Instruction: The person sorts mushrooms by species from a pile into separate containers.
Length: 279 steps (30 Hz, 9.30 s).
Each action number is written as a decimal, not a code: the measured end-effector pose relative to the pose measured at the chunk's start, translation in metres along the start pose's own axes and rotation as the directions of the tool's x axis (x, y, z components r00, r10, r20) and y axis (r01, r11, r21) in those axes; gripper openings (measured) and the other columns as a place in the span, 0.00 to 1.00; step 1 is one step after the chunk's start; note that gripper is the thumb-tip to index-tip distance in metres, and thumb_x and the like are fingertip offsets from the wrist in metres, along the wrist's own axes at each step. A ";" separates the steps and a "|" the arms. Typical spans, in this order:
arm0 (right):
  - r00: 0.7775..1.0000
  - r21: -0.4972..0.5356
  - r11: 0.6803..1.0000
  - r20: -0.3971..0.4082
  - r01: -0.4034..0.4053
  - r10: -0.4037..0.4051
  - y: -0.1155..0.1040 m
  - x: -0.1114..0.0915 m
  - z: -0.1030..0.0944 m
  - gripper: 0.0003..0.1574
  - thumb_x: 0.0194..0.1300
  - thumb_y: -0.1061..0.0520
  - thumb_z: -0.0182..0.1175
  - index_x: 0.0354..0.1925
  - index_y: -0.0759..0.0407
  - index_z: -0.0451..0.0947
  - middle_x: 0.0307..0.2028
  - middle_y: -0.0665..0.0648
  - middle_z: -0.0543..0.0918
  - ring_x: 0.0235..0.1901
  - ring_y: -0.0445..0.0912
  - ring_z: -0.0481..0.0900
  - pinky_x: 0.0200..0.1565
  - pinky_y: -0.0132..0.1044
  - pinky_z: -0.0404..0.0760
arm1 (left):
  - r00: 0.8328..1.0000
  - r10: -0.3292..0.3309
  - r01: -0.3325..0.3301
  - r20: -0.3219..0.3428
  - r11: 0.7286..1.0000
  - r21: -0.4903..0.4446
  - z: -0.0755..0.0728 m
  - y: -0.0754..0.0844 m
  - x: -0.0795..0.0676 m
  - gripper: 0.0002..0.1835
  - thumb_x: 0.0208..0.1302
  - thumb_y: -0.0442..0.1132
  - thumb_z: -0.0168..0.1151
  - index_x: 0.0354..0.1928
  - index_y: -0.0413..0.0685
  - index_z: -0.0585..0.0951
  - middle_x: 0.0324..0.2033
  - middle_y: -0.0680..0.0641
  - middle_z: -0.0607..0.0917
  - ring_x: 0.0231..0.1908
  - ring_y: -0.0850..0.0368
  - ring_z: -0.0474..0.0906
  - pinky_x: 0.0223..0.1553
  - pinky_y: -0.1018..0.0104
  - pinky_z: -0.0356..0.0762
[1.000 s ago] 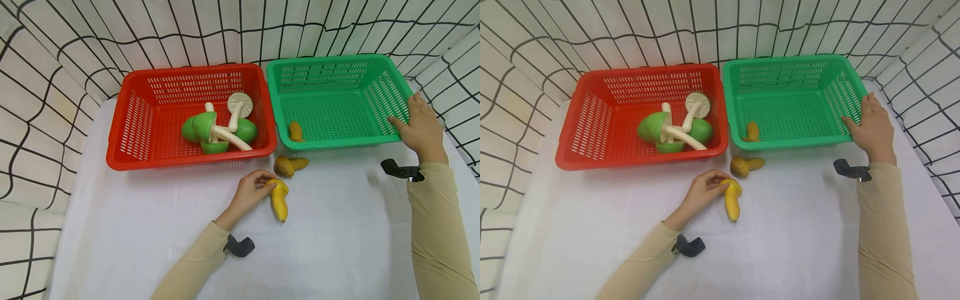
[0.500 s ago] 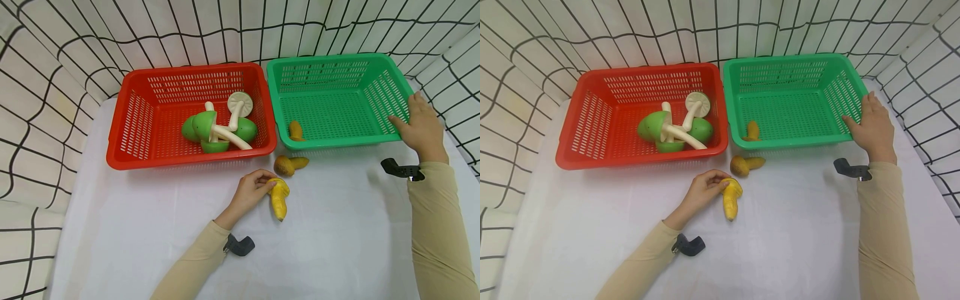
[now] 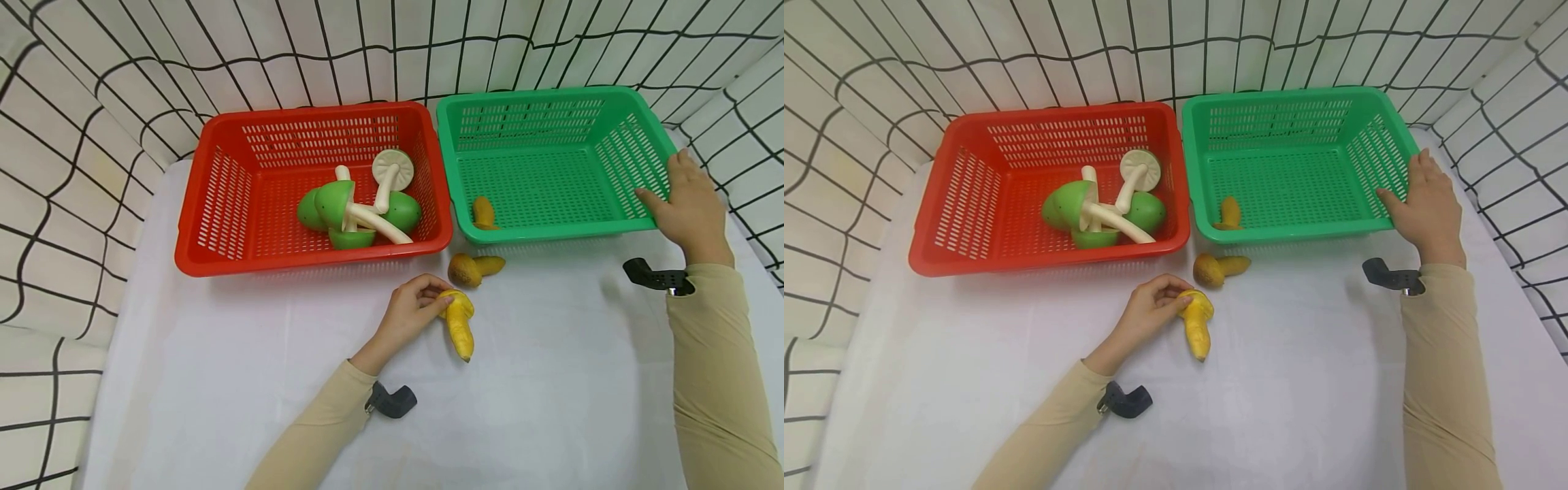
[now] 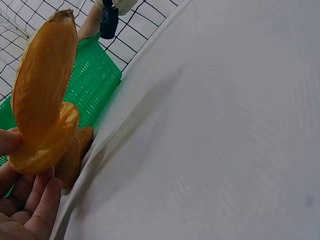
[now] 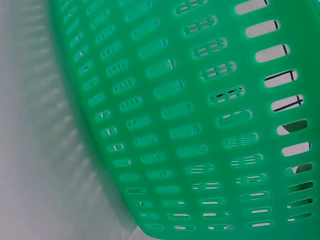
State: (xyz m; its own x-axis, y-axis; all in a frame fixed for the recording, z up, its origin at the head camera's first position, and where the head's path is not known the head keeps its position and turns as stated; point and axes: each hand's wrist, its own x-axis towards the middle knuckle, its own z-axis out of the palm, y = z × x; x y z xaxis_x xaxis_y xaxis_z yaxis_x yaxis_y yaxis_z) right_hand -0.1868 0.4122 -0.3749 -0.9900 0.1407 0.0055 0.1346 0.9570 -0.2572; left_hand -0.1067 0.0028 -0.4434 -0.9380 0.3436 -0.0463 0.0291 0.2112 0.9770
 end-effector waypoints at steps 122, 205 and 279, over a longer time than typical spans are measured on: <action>1.000 0.011 1.000 -0.027 0.008 -0.008 0.000 0.001 0.000 0.46 0.70 0.45 0.38 0.72 0.68 0.32 0.71 0.67 0.35 0.71 0.60 0.34 0.68 0.52 0.37 | 0.988 0.153 -0.149 0.015 0.979 -0.136 -0.013 0.055 0.002 0.12 0.59 0.29 0.64 0.45 0.33 0.79 0.42 0.40 0.80 0.41 0.52 0.78 0.45 0.64 0.79; 1.000 0.024 1.000 -0.015 -0.004 0.004 -0.001 -0.001 0.000 0.46 0.71 0.45 0.38 0.71 0.69 0.31 0.71 0.66 0.33 0.71 0.60 0.32 0.68 0.52 0.35 | 0.959 0.256 -0.273 -0.120 0.949 -0.158 -0.013 0.093 0.080 0.13 0.61 0.29 0.61 0.48 0.31 0.79 0.44 0.39 0.81 0.43 0.54 0.79 0.46 0.70 0.77; 0.999 0.043 0.999 -0.041 0.004 -0.002 -0.001 -0.002 0.000 0.47 0.70 0.44 0.41 0.72 0.68 0.34 0.72 0.66 0.36 0.71 0.58 0.34 0.68 0.53 0.37 | 0.899 0.281 -0.261 -0.335 0.960 0.103 0.021 0.094 0.114 0.11 0.55 0.28 0.67 0.41 0.38 0.83 0.41 0.44 0.83 0.46 0.55 0.78 0.49 0.78 0.72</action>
State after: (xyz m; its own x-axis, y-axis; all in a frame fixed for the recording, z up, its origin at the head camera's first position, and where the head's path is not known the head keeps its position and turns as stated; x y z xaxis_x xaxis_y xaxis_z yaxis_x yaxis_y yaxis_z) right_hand -0.1848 0.4106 -0.3749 -0.9878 0.1490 0.0454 0.1289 0.9457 -0.2985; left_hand -0.2038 0.0811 -0.3615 -0.9511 0.0617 0.3027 0.3089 0.2075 0.9282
